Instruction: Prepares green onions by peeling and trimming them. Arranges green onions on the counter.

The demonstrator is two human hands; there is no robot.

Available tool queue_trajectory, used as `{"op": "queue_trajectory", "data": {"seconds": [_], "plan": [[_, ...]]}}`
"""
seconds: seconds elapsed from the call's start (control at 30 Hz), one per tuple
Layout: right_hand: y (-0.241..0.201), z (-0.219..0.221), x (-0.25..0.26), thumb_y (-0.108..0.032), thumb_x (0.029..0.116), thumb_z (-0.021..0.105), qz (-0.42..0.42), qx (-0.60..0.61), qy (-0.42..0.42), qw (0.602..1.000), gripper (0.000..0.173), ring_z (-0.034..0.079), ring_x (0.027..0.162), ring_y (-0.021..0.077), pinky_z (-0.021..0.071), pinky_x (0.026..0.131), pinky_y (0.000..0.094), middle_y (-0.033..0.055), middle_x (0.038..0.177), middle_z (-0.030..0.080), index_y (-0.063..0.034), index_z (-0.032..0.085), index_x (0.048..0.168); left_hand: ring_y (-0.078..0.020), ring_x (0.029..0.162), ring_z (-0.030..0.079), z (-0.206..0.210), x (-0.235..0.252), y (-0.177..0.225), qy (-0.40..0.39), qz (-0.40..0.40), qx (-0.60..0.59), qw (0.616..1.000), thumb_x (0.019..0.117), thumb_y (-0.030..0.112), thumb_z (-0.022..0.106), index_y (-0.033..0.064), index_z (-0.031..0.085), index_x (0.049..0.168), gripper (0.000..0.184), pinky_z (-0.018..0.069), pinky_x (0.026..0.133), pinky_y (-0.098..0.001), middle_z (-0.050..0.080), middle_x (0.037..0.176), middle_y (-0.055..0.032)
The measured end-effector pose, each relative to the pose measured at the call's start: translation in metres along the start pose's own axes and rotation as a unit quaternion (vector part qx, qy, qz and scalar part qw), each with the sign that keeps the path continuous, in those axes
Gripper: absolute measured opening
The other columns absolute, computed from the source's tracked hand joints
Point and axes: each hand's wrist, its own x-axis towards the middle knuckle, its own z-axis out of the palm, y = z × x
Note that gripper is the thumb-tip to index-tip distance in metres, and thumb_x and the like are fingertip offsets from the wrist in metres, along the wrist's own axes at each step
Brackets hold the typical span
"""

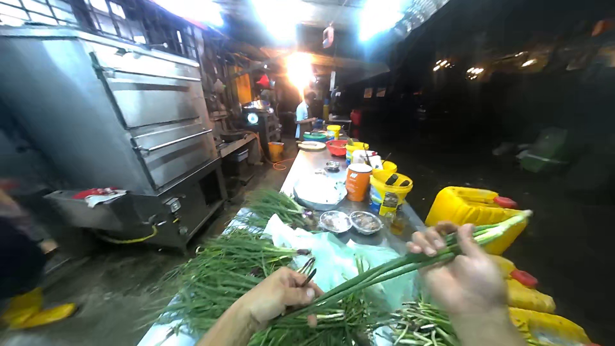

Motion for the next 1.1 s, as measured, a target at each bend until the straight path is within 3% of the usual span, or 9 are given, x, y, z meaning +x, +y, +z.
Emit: {"op": "queue_trajectory", "data": {"seconds": [0.07, 0.17, 0.43, 0.6, 0.73, 0.8, 0.93, 1.0, 1.1], "plan": [[0.000, 0.000, 0.000, -0.054, 0.1097, 0.021, 0.000, -0.012, 0.013, 1.000, 0.061, 0.057, 0.055, 0.0101, 0.0558, 0.059, 0.0307, -0.0049, 0.064, 0.055, -0.0173, 0.066, 0.091, -0.0083, 0.065, 0.064, 0.001, -0.007, -0.003, 0.021, -0.019, -0.009, 1.000, 0.1011, 0.022, 0.057, 0.0040, 0.073, 0.113, 0.027, 0.0532, 0.058, -0.0235, 0.073, 0.086, -0.0052], [-0.002, 0.000, 0.000, -0.054, 0.1095, 0.020, -0.004, -0.011, -0.004, 1.000, 0.062, 0.056, 0.055, 0.0095, 0.0549, 0.058, 0.0297, -0.0053, 0.064, 0.054, -0.0180, 0.066, 0.092, -0.0100, 0.068, 0.066, 0.003, -0.014, -0.007, 0.024, -0.018, -0.015, 0.999, 0.1022, 0.023, 0.057, 0.0021, 0.073, 0.113, 0.028, 0.0567, 0.064, -0.0263, 0.074, 0.088, -0.0066], [-0.013, -0.007, 0.005, -0.054, 0.1095, 0.018, -0.022, 0.008, -0.049, 0.999, 0.065, 0.059, 0.057, 0.0116, 0.0567, 0.060, 0.0324, -0.0040, 0.065, 0.056, -0.0157, 0.067, 0.091, -0.0054, 0.063, 0.060, -0.005, -0.022, -0.011, 0.043, -0.004, 0.012, 0.999, 0.0968, 0.019, 0.063, 0.0069, 0.075, 0.112, 0.022, 0.0494, 0.057, -0.0216, 0.071, 0.082, -0.0015], [-0.015, -0.009, 0.002, -0.054, 0.1097, 0.017, -0.040, 0.006, -0.060, 0.997, 0.066, 0.059, 0.058, 0.0119, 0.0561, 0.060, 0.0321, -0.0035, 0.066, 0.057, -0.0158, 0.068, 0.091, -0.0036, 0.063, 0.057, -0.002, -0.025, -0.011, 0.070, -0.012, 0.053, 0.996, 0.0930, 0.015, 0.068, 0.0101, 0.076, 0.103, 0.014, 0.0472, 0.056, -0.0206, 0.070, 0.084, 0.0028], [-0.017, -0.008, 0.001, -0.053, 0.1098, 0.017, -0.049, -0.005, -0.063, 0.997, 0.065, 0.058, 0.059, 0.0115, 0.0556, 0.061, 0.0317, -0.0041, 0.065, 0.057, -0.0166, 0.068, 0.092, -0.0049, 0.071, 0.061, 0.003, -0.025, -0.010, 0.101, -0.006, 0.124, 0.987, 0.0918, 0.015, 0.069, 0.0109, 0.076, 0.098, 0.010, 0.0510, 0.064, -0.0247, 0.070, 0.087, 0.0039], [-0.018, -0.006, -0.001, -0.053, 0.1097, 0.016, -0.041, -0.020, -0.049, 0.998, 0.066, 0.056, 0.057, 0.0112, 0.0541, 0.059, 0.0310, -0.0045, 0.064, 0.054, -0.0168, 0.067, 0.090, -0.0064, 0.073, 0.063, 0.006, -0.023, -0.009, 0.134, -0.004, 0.177, 0.975, 0.0897, 0.016, 0.067, 0.0117, 0.075, 0.094, 0.010, 0.0528, 0.067, -0.0287, 0.070, 0.084, 0.0036], [-0.016, -0.003, -0.005, -0.054, 0.1096, 0.015, -0.040, -0.048, -0.043, 0.997, 0.065, 0.055, 0.054, 0.0112, 0.0542, 0.056, 0.0319, -0.0051, 0.060, 0.052, -0.0178, 0.064, 0.086, -0.0083, 0.066, 0.058, 0.019, -0.017, -0.011, 0.266, -0.021, 0.219, 0.938, 0.0871, 0.017, 0.060, 0.0141, 0.072, 0.083, 0.013, 0.0478, 0.061, -0.0328, 0.063, 0.073, 0.0045], [-0.013, -0.001, -0.007, -0.053, 0.1100, 0.016, -0.048, -0.046, -0.047, 0.997, 0.064, 0.055, 0.053, 0.0111, 0.0544, 0.056, 0.0321, -0.0050, 0.060, 0.052, -0.0182, 0.063, 0.084, -0.0087, 0.063, 0.059, 0.022, -0.015, -0.015, 0.318, -0.022, 0.201, 0.926, 0.0894, 0.019, 0.060, 0.0142, 0.074, 0.085, 0.015, 0.0487, 0.059, -0.0327, 0.064, 0.071, 0.0043], [-0.018, 0.001, -0.005, -0.052, 0.1103, 0.017, -0.068, -0.039, -0.059, 0.995, 0.064, 0.056, 0.052, 0.0126, 0.0555, 0.056, 0.0333, -0.0041, 0.060, 0.054, -0.0172, 0.063, 0.082, -0.0066, 0.067, 0.061, 0.027, -0.012, -0.020, 0.320, 0.013, 0.234, 0.918, 0.0969, 0.020, 0.056, 0.0131, 0.077, 0.096, 0.022, 0.0517, 0.064, -0.0305, 0.069, 0.078, 0.0035]]}}
